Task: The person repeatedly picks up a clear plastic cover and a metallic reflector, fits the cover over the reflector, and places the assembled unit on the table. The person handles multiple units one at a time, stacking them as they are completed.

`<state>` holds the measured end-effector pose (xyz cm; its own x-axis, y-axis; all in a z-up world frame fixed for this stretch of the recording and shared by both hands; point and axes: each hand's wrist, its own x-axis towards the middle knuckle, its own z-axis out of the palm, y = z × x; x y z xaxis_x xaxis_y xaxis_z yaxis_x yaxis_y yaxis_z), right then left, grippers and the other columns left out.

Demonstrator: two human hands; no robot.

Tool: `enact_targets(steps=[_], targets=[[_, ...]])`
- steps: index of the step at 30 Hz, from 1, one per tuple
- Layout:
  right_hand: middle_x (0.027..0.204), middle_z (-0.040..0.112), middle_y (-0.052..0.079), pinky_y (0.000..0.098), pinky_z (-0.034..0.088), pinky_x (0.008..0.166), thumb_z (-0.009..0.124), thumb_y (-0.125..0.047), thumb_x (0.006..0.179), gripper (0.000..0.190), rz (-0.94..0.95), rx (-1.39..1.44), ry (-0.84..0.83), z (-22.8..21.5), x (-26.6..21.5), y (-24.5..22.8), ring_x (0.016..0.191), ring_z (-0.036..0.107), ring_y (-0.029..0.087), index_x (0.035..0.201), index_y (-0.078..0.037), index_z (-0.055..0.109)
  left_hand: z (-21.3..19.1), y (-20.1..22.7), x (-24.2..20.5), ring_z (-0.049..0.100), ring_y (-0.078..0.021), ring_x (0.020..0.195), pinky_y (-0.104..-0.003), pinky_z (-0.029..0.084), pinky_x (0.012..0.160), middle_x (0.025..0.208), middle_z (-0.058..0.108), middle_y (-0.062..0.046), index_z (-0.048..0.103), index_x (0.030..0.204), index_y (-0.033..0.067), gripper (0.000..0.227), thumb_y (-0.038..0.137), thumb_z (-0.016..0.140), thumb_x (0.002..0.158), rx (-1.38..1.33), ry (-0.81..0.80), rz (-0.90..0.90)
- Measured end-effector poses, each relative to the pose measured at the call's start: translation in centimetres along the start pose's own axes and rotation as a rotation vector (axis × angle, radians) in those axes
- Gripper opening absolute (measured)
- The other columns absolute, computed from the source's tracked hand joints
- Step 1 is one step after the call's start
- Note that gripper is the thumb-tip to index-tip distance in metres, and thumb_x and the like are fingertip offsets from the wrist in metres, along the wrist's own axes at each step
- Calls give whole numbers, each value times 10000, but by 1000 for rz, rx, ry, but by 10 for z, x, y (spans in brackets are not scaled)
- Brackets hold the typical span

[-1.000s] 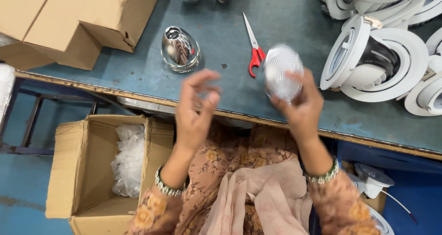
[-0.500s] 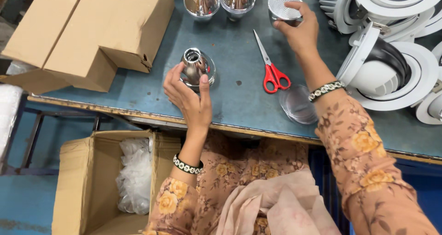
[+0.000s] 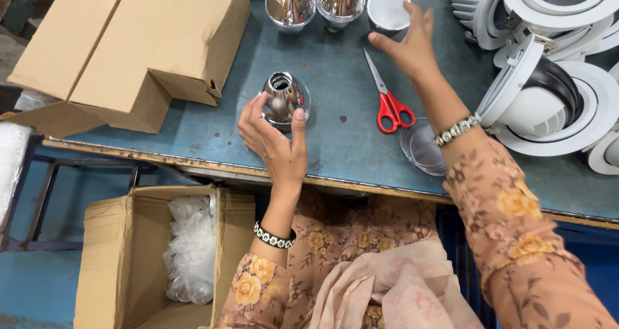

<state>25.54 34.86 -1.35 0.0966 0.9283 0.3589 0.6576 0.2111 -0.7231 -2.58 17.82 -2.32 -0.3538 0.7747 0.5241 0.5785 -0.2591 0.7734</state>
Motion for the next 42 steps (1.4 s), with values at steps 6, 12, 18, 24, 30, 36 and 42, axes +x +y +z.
enact_targets(steps=[6,12,18,24,30,36,42], targets=[[1662,186,176,507,434,1211,850,-282,934,776,-145,223,-85,-37,-114,-80,1553,340,364,1555,-99,421,-1,1,0,356,-337,1446,-529,266,1183,1507,407,-134,401,1489,99,712,505,695,984,21,7,11],[1018,754,53,296,573,886,715,-134,950,111,-238,292,-238,-54,-247,-111,958,725,165,1029,-57,729,0,-2,-1,340,-360,1481,-543,261,1190,1554,371,-158,356,1516,95,810,415,804,922,51,8,38],[946,804,47,290,617,764,721,-164,894,163,-9,482,-467,-24,-359,-84,843,763,152,999,-61,793,8,-9,8,332,-386,1497,-573,253,1188,1598,287,-204,270,1576,62,981,374,860,857,-5,-51,-47],[1011,792,55,256,576,817,713,-146,908,194,243,564,-606,-32,-408,-61,935,750,151,1059,-31,756,11,-22,32,498,-344,1385,-564,320,1141,1457,518,-156,391,1517,128,913,372,884,788,30,-180,-50],[1011,796,69,258,569,802,687,-119,933,195,406,660,-579,-39,-410,-57,926,735,126,1090,-25,754,6,-24,47,538,-342,1300,-482,408,1149,1380,562,-159,437,1446,134,854,393,936,804,-117,-155,62],[1063,770,75,264,569,797,694,-101,930,212,394,719,-561,-38,-414,-60,961,726,137,1119,-14,735,-19,8,38,520,-309,1388,-482,446,1213,1459,501,-135,343,1509,162,773,458,831,986,-644,-105,-13],[1427,525,141,336,569,956,806,-238,861,711,78,605,-127,-56,-391,-60,1252,591,223,1452,-42,463,-16,56,-75,573,-264,1329,-482,508,1099,1484,510,-111,404,1475,140,662,579,479,985,-1339,-835,-905]])
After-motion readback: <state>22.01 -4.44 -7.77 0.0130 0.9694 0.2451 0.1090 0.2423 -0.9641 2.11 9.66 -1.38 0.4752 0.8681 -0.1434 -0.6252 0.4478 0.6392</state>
